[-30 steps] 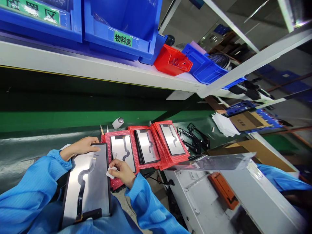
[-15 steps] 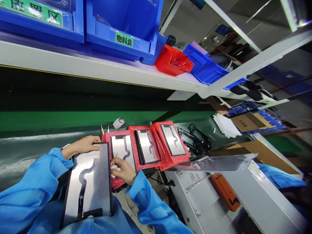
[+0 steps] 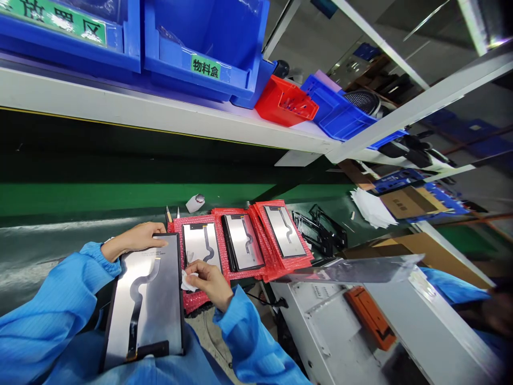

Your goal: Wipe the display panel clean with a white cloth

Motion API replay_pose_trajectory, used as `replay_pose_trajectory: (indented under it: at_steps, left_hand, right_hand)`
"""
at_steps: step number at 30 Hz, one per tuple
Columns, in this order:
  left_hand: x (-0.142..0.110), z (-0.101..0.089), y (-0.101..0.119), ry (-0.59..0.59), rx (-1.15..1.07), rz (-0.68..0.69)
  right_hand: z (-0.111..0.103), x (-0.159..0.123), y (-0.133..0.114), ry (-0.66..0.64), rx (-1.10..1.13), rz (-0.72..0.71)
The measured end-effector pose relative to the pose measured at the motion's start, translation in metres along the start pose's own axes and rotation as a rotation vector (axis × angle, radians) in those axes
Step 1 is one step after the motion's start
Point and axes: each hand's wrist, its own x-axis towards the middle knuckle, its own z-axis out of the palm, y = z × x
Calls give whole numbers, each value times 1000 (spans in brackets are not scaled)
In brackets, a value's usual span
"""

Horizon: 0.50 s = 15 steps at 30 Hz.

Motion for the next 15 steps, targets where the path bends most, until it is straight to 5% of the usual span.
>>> replay_pose_trajectory:
  at_steps: [15]
  left_hand:
    - [-3, -3, 11, 56, 122, -2]
  right_hand:
    - [9, 17, 0, 29, -217, 42]
